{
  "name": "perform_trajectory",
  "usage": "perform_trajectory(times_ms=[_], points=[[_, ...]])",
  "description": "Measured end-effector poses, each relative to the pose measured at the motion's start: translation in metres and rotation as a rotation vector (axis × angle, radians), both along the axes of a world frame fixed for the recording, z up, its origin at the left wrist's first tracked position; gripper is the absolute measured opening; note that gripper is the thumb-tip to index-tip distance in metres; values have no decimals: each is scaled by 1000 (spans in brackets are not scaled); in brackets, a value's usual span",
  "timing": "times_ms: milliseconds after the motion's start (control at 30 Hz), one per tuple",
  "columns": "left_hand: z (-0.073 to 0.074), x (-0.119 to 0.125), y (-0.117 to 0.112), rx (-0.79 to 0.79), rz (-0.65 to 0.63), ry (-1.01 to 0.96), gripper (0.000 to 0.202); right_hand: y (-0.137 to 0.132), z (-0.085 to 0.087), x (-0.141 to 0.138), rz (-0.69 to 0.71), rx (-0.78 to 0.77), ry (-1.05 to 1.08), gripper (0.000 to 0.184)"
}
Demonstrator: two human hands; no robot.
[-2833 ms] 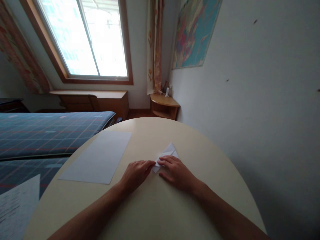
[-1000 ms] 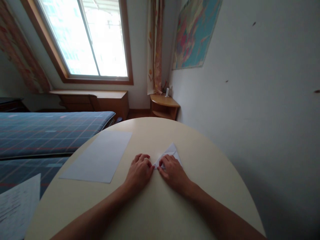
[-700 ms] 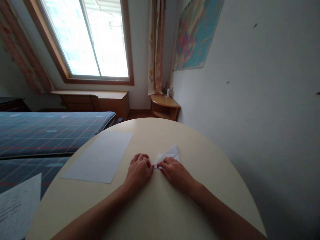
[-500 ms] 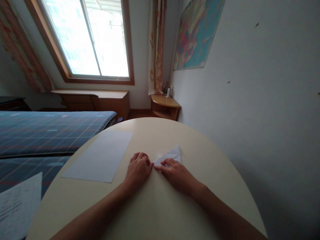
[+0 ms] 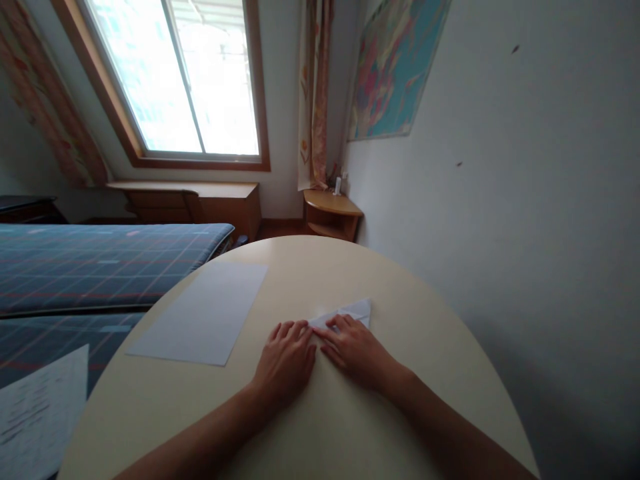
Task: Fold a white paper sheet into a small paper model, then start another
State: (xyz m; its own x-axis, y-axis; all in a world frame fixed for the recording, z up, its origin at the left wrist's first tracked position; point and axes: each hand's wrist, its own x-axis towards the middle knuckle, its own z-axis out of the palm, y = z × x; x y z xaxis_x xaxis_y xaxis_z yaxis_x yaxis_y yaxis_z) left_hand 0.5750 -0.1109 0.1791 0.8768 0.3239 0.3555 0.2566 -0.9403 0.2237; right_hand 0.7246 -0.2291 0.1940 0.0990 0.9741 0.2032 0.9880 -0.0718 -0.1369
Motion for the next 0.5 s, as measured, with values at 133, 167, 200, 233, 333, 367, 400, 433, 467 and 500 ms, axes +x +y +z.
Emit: perform_trajectory(times_ms=[133, 167, 200, 233, 333, 367, 400, 433, 467, 500], points=[[1, 2, 2, -10, -16, 12, 26, -1, 1, 1, -1, 4, -21, 39], [3, 3, 5, -4, -20, 17, 25, -1, 2, 1, 4, 0, -29, 39], [5, 3, 7, 8, -18, 23, 25, -1, 3, 1, 9, -7, -37, 39], [7, 3, 9, 24, -9, 30, 24, -1, 4, 1, 13, -15, -44, 38], [12, 3, 13, 81, 41, 54, 23, 0, 6, 0, 13, -27, -60, 35], [13, 4, 13, 97, 54, 59, 24, 0, 6, 0, 11, -27, -61, 35], [13, 4, 13, 107, 58, 64, 24, 0, 6, 0, 9, -26, -61, 36], [14, 5, 12, 110, 58, 70, 24, 0, 6, 0, 7, -24, -61, 36], [13, 6, 12, 108, 55, 77, 24, 0, 5, 0, 4, -23, -60, 37], [13, 6, 13, 99, 49, 82, 23, 0, 4, 0, 0, -22, -58, 37]])
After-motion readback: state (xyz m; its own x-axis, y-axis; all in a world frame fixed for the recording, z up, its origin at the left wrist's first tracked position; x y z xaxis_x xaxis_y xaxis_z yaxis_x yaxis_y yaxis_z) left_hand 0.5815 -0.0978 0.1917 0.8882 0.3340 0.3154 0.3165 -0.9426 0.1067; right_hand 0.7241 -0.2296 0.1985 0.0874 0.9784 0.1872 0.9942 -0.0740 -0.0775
